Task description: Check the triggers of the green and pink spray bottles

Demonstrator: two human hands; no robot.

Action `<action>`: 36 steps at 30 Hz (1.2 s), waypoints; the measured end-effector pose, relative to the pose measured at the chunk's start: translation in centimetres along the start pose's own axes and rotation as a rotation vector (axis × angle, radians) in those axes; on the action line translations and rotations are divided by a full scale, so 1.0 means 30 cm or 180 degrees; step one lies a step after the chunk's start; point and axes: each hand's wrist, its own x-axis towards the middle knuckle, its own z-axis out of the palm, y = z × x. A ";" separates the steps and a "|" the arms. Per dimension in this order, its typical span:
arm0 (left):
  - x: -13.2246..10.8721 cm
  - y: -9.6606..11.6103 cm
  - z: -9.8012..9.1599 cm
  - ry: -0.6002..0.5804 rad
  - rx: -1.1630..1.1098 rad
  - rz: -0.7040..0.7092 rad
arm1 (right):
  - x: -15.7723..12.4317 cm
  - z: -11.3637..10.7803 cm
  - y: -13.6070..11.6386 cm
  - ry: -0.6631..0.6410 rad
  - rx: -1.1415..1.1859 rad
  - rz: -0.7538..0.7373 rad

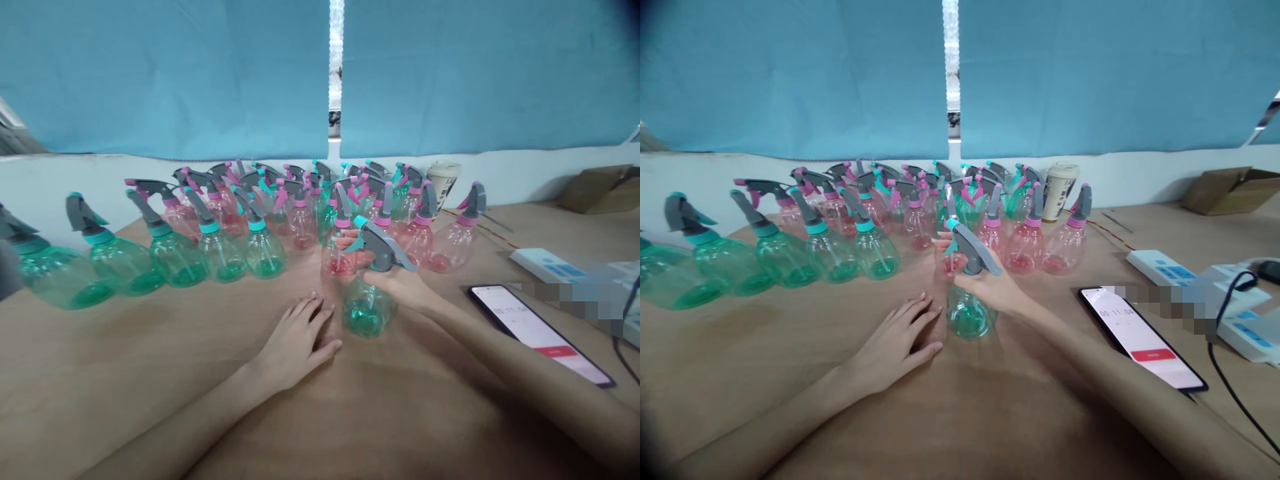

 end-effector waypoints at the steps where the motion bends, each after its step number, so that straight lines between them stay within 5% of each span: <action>1: 0.001 0.001 0.000 0.0004 0.0013 -0.0003 | 0.003 0.000 0.002 -0.0019 0.0117 -0.0024; 17: 0.002 0.000 0.001 -0.0018 -0.0037 -0.0009 | 0.014 0.010 0.006 -0.0205 0.1047 -0.0062; 36: 0.005 0.006 -0.009 -0.0055 -0.0083 -0.0038 | 0.013 0.007 0.014 -0.0082 0.0872 0.0039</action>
